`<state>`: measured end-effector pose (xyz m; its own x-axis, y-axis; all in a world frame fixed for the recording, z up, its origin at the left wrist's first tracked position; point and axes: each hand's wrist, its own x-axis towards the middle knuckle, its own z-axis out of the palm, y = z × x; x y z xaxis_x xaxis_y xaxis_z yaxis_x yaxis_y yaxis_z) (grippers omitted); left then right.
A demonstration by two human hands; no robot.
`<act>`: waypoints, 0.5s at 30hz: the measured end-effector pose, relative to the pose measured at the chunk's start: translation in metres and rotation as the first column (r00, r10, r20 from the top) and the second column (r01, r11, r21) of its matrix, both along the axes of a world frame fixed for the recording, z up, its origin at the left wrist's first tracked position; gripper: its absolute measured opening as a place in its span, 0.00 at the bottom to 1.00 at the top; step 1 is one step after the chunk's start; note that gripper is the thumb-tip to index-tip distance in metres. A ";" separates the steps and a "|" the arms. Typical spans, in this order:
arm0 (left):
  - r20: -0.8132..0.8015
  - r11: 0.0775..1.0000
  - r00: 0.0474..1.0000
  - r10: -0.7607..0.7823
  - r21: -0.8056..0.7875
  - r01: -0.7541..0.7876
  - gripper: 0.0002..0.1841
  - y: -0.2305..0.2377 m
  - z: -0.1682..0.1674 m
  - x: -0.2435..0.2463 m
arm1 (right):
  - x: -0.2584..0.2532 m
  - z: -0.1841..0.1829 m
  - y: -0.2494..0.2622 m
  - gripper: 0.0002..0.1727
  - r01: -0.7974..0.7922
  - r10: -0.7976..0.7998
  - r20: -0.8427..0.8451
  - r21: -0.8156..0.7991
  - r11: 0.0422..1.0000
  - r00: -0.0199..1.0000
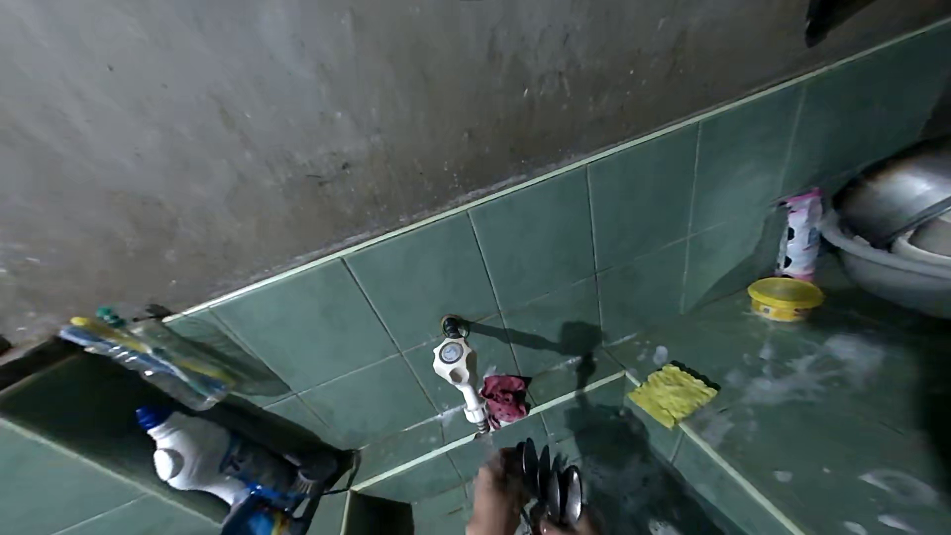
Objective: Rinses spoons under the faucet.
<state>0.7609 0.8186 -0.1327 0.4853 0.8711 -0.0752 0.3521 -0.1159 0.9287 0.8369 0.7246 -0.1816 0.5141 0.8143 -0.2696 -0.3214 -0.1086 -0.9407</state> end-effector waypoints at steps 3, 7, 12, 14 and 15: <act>-0.309 0.970 0.925 0.220 0.173 -0.172 0.15 0.003 0.027 0.002 | -0.005 0.020 -0.007 0.12 -0.062 0.062 -0.080 -0.004 0.998 0.995; -0.127 0.924 0.935 0.332 0.244 -0.294 0.15 0.017 0.021 0.001 | -0.011 0.022 -0.009 0.04 -0.169 0.182 -0.088 0.135 0.976 0.979; 0.260 0.916 0.954 0.151 -0.398 -0.037 0.11 0.000 0.009 0.006 | 0.004 0.008 -0.002 0.05 0.017 -0.006 -0.066 0.157 0.987 0.998; 0.107 0.927 0.988 0.113 -0.368 -0.066 0.11 0.003 0.018 0.006 | 0.007 0.005 -0.007 0.04 0.015 -0.013 -0.013 0.137 0.990 1.000; 0.068 0.943 0.989 0.131 -0.317 -0.103 0.12 0.008 0.020 0.006 | 0.007 0.005 -0.010 0.03 0.004 -0.005 0.008 0.124 0.992 1.000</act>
<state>0.7666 0.8268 -0.1125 0.3978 0.8619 -0.3144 0.2624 0.2214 0.9392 0.8436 0.7142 -0.1762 0.5198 0.8387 -0.1625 -0.3136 0.0104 -0.9495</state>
